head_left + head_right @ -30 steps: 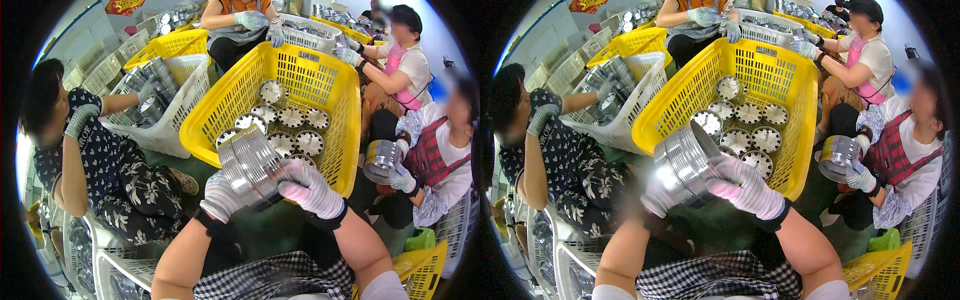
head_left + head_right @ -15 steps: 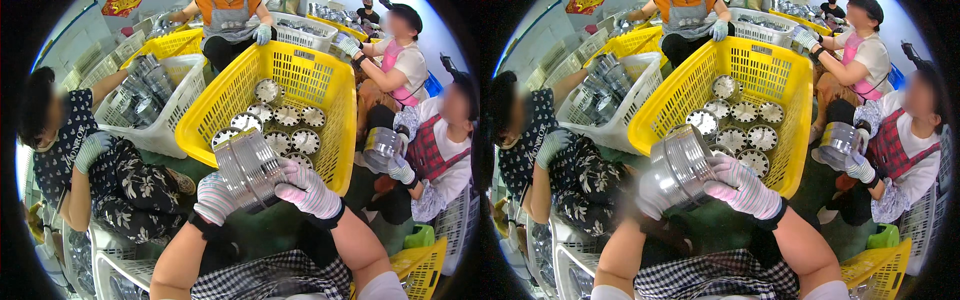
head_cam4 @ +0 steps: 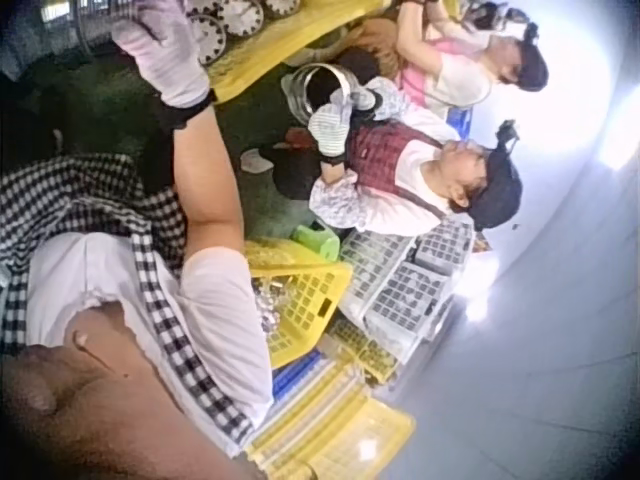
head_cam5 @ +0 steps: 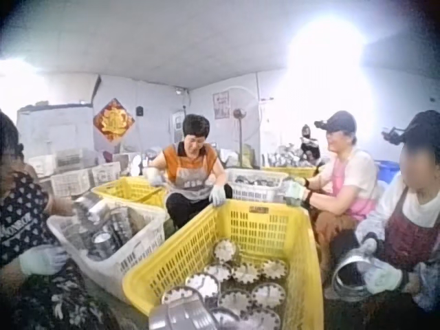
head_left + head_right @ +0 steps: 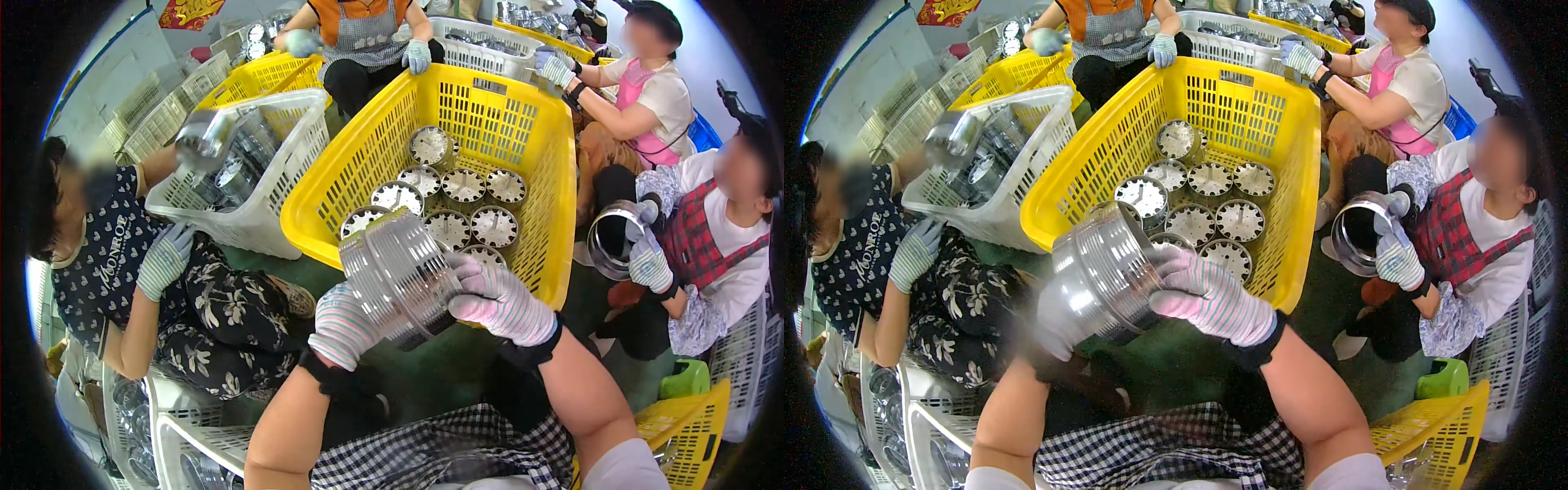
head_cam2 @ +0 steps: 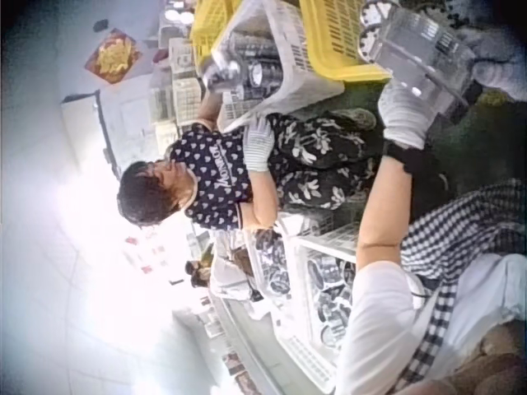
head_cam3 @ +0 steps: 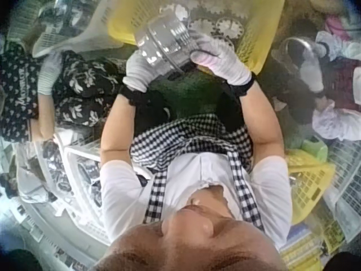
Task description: Workers in a factory are sorting and assembling circular metal components into plastic baskets.
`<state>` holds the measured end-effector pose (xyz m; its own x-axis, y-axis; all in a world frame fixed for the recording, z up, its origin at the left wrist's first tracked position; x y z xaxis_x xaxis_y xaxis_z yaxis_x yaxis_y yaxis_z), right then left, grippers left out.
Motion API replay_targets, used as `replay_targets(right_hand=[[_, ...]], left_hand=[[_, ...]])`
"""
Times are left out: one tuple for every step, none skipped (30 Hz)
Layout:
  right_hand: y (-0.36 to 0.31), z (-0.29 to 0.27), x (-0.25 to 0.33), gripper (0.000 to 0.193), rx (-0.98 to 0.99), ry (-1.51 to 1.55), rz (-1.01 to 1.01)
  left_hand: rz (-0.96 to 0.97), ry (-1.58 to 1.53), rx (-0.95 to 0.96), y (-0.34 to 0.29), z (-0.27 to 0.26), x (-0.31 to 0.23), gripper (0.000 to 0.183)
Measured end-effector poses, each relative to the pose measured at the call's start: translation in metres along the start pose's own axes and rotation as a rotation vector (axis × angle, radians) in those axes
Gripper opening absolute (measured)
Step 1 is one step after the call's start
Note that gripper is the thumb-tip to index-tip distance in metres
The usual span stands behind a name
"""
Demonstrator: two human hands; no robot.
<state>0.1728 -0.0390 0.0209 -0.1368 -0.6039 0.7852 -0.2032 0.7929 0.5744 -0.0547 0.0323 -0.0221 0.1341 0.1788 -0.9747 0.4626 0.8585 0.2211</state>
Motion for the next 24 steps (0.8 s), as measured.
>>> replay_targets(right_hand=[[0.010, -0.009, 0.004, 0.024, 0.010, -0.244, -0.150], [0.020, -0.018, 0.010, 0.021, 0.019, -0.489, -0.300], [0.024, -0.022, 0.005, 0.024, 0.031, -0.809, -0.170], [0.028, -0.035, -0.008, 0.031, -0.049, -0.809, -0.130], [0.022, -0.047, -0.012, 0.033, -0.114, -0.851, -0.078], [0.019, -0.053, -0.014, 0.035, -0.177, -0.886, -0.026], [0.022, -0.046, -0.007, 0.035, -0.169, -0.877, -0.026], [0.022, -0.038, 0.004, 0.040, -0.238, -0.497, 0.066], [0.023, -0.033, 0.013, 0.046, -0.302, -0.127, 0.155], [0.023, -0.025, 0.014, 0.061, -0.203, -0.054, 0.170], [0.024, -0.017, 0.017, 0.061, -0.125, -0.092, 0.150], [0.022, -0.008, 0.019, 0.060, -0.057, -0.137, 0.132], [0.017, 0.007, 0.016, 0.054, -0.121, -0.007, 0.183], [0.019, 0.008, 0.020, 0.044, -0.090, 0.031, 0.130], [0.021, 0.009, 0.025, 0.034, -0.057, 0.067, 0.081], [0.022, 0.000, 0.020, 0.027, -0.030, -0.251, -0.281], [0.023, -0.014, 0.009, 0.025, 0.077, -0.453, -0.237], [0.029, -0.022, 0.003, 0.024, 0.185, -0.660, -0.184], [0.032, -0.030, 0.003, 0.032, 0.100, -0.715, -0.220], [0.031, -0.033, 0.005, 0.032, 0.100, -0.725, -0.215], [0.033, -0.035, 0.011, 0.032, -0.012, -0.702, -0.151], [0.033, -0.036, 0.014, 0.034, -0.121, -0.677, -0.086], [0.024, -0.037, 0.008, 0.039, -0.184, -0.400, -0.020], [0.023, -0.036, 0.011, 0.039, -0.183, -0.403, -0.023]], left_hand=[[0.065, 0.137, 0.030, -0.001, 0.003, -0.009, 0.043], [0.051, 0.114, 0.047, -0.003, 0.001, -0.020, 0.044], [-0.008, -0.155, 0.046, -0.006, -0.005, -0.030, 0.045], [-0.034, -0.389, 0.070, -0.008, -0.005, -0.039, 0.046], [-0.067, -0.587, 0.093, -0.004, -0.007, -0.044, 0.047], [0.006, -0.295, 0.037, -0.005, -0.006, -0.051, 0.047], [0.062, 0.000, -0.025, -0.006, -0.005, -0.053, 0.047], [0.066, 0.141, -0.060, -0.003, -0.009, -0.052, 0.047], [0.023, 0.165, -0.065, 0.002, -0.008, -0.049, 0.047], [-0.012, 0.199, -0.079, 0.004, -0.006, -0.046, 0.046], [-0.043, 0.245, -0.091, 0.001, -0.001, -0.043, 0.046], [-0.095, 0.285, -0.086, -0.001, 0.005, -0.038, 0.047], [-0.189, 0.326, -0.064, -0.005, 0.009, -0.033, 0.048], [-0.286, 0.343, -0.037, -0.006, 0.011, -0.033, 0.048], [-0.404, 0.234, -0.023, -0.001, 0.011, -0.029, 0.049], [-0.382, -0.063, -0.058, 0.001, 0.013, -0.040, 0.050], [-0.368, -0.362, -0.078, 0.000, 0.015, -0.050, 0.050], [-0.203, -0.159, 0.039, 0.000, 0.011, -0.061, 0.048], [-0.172, -0.053, 0.033, -0.001, 0.013, -0.064, 0.047], [-0.137, 0.055, 0.033, 0.000, 0.017, -0.066, 0.046], [-0.104, 0.171, 0.025, -0.002, 0.019, -0.072, 0.045], [-0.086, 0.221, 0.017, 0.001, 0.016, -0.062, 0.044], [-0.084, 0.222, 0.003, 0.003, 0.011, -0.049, 0.042], [-0.080, 0.202, 0.002, 0.007, 0.009, -0.040, 0.041]])
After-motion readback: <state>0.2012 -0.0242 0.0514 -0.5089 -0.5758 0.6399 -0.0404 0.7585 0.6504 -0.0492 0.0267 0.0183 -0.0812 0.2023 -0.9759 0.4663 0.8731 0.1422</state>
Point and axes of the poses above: each hand's wrist, its own y-axis towards the middle knuckle, its own z-axis out of the palm, x = y × z, the point moved 3 cm from there along y, towards the middle knuckle, and after that the axes turned 11 degrees about -x, right-handed, at the moved point
